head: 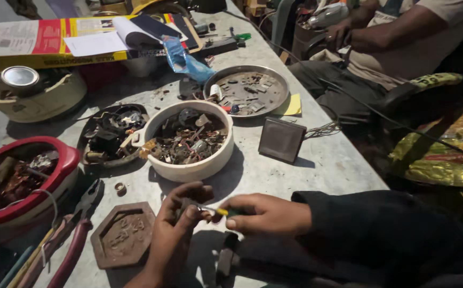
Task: The person uses a screwdriver to unscrew and disassemble a small black electronic component held in their left hand. They then use a hammer to tap the component on a hexagonal metal weight to separate parts. The person continues to manipulate the component and tools on a cluttered workbench.
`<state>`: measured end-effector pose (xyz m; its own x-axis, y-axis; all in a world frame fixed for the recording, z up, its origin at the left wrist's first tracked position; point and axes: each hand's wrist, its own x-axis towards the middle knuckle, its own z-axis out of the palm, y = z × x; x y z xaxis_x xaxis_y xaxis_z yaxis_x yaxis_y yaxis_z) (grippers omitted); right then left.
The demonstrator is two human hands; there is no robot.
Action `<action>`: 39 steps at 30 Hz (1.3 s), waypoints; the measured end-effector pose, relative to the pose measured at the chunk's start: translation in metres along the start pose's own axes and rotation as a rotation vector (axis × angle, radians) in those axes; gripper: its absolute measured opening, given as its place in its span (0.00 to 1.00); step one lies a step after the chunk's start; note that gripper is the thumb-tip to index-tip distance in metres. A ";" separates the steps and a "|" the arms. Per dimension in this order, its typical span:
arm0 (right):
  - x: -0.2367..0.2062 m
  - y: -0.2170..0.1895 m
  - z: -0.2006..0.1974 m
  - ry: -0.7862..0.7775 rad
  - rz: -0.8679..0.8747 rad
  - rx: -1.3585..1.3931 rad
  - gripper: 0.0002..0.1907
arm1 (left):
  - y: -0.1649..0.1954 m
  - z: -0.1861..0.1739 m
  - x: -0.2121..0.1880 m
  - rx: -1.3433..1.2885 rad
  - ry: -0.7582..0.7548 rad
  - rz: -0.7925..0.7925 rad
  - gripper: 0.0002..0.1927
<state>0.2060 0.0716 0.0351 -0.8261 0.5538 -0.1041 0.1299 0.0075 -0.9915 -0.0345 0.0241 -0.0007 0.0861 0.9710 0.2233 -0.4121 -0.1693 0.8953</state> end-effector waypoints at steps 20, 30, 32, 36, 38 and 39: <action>0.015 -0.014 0.007 0.110 0.302 -0.019 0.26 | -0.001 0.004 -0.012 -0.250 0.176 0.066 0.17; 0.011 -0.006 0.026 0.521 -0.346 -1.359 0.18 | 0.000 0.001 -0.011 -0.217 0.242 -0.095 0.19; 0.011 -0.008 0.023 0.497 -0.378 -1.305 0.20 | 0.000 0.001 -0.011 -0.233 0.193 -0.051 0.18; 0.012 -0.010 0.007 0.068 0.067 -0.301 0.14 | 0.001 0.001 -0.016 -0.225 0.057 0.049 0.17; 0.011 -0.008 0.005 -0.017 0.356 -0.063 0.17 | 0.000 0.004 -0.020 -0.235 0.097 0.047 0.17; 0.010 -0.007 0.007 0.061 0.231 -0.326 0.16 | -0.002 0.006 -0.021 -0.241 0.116 0.044 0.16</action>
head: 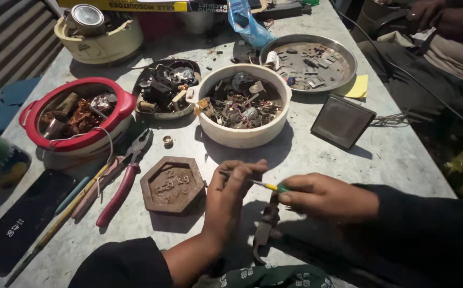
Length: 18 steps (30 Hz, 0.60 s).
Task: The person uses a screwdriver to unscrew and disassemble a small black electronic component held in their left hand. They then use a hammer to tap the component on a hexagonal metal weight to separate parts. The person continues to manipulate the component and tools on a cluttered workbench.
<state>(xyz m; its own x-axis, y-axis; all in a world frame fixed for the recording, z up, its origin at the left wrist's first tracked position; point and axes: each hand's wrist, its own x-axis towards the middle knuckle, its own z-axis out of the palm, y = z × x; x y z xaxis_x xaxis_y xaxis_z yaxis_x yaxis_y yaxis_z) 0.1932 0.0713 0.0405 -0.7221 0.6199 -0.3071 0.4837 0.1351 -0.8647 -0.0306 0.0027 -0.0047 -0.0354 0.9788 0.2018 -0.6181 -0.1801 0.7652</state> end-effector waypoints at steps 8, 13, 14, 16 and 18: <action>0.001 -0.013 0.019 0.650 -0.626 -1.064 0.18 | -0.004 0.004 0.004 0.052 0.153 -0.111 0.17; -0.003 -0.018 -0.010 -0.040 0.160 -0.004 0.19 | 0.004 0.006 -0.003 0.153 -0.025 0.000 0.16; -0.004 -0.017 -0.013 -0.170 0.275 0.197 0.20 | 0.005 0.006 -0.005 0.145 -0.061 0.013 0.16; 0.001 -0.014 -0.004 -0.072 0.064 0.209 0.18 | 0.007 0.006 -0.008 0.134 -0.058 0.016 0.17; 0.003 -0.012 0.011 0.165 -0.207 -0.088 0.16 | 0.007 0.005 -0.008 0.133 0.018 -0.015 0.19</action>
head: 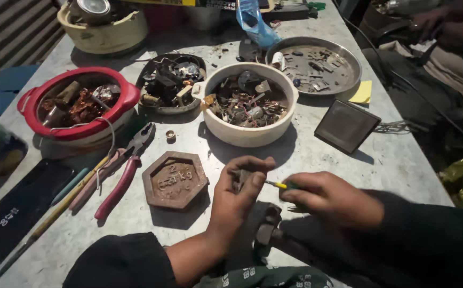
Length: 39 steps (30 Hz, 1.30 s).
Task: The person uses a screwdriver to unscrew and disassemble a small black electronic component held in their left hand. They then use a hammer to tap the component on a hexagonal metal weight to separate parts. The person continues to manipulate the component and tools on a cluttered workbench.
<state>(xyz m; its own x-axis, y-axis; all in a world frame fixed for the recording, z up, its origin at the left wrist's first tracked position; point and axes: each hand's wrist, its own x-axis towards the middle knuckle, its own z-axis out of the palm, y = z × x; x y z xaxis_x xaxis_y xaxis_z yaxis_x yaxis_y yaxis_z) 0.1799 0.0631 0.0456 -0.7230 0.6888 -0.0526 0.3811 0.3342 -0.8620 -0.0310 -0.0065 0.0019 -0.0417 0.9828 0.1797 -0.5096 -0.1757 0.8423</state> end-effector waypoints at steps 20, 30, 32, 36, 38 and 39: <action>-0.005 -0.009 0.010 0.381 -0.478 -0.749 0.17 | 0.009 -0.008 0.000 0.066 0.002 0.023 0.28; -0.005 -0.016 0.009 0.343 -0.389 -0.628 0.18 | 0.005 -0.008 -0.003 0.016 -0.037 0.027 0.19; -0.001 -0.006 0.004 0.095 0.025 -0.078 0.15 | 0.005 -0.009 -0.003 0.011 -0.098 0.089 0.16; -0.002 0.012 0.002 -0.191 0.089 0.239 0.15 | 0.003 -0.009 -0.005 -0.021 -0.145 -0.022 0.15; -0.004 0.016 0.005 -0.336 0.126 0.402 0.16 | 0.000 -0.009 -0.007 -0.064 -0.104 -0.053 0.15; -0.005 0.016 0.008 -0.257 0.101 0.182 0.15 | -0.002 -0.009 -0.008 -0.085 -0.082 -0.075 0.14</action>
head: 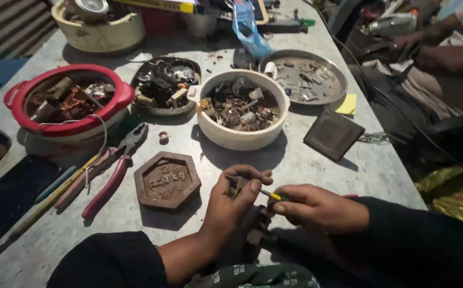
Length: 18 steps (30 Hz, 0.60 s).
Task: The person uses a screwdriver to unscrew and disassemble a small black electronic component held in their left hand. They then use a hammer to tap the component on a hexagonal metal weight to separate parts. The person continues to manipulate the component and tools on a cluttered workbench.
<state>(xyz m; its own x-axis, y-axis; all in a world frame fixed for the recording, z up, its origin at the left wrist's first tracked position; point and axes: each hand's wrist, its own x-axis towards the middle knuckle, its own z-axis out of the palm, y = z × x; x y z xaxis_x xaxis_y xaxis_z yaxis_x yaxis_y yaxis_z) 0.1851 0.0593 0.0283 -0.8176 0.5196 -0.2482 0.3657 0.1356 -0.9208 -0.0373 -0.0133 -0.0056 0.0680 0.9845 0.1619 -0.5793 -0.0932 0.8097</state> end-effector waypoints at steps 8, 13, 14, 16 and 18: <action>-0.003 -0.028 0.026 0.606 -0.341 -1.169 0.22 | -0.011 0.000 0.007 0.082 0.114 -0.013 0.17; -0.011 -0.033 0.000 0.310 0.024 -0.239 0.23 | -0.005 -0.003 0.010 0.026 0.009 0.018 0.19; -0.014 -0.030 -0.007 0.115 0.238 0.163 0.24 | -0.003 -0.004 0.008 -0.063 -0.005 -0.050 0.20; -0.016 -0.022 -0.014 0.071 0.226 0.475 0.21 | -0.002 -0.003 0.003 -0.131 -0.008 -0.083 0.20; -0.013 -0.012 -0.013 0.081 0.124 0.498 0.19 | -0.002 0.000 -0.001 -0.076 0.015 -0.020 0.20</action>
<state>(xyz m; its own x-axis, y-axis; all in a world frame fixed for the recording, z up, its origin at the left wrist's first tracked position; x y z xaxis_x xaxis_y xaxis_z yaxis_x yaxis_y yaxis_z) 0.1970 0.0619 0.0469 -0.7371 0.5730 -0.3583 0.1849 -0.3389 -0.9225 -0.0366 -0.0138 -0.0070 0.0686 0.9882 0.1368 -0.6383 -0.0619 0.7673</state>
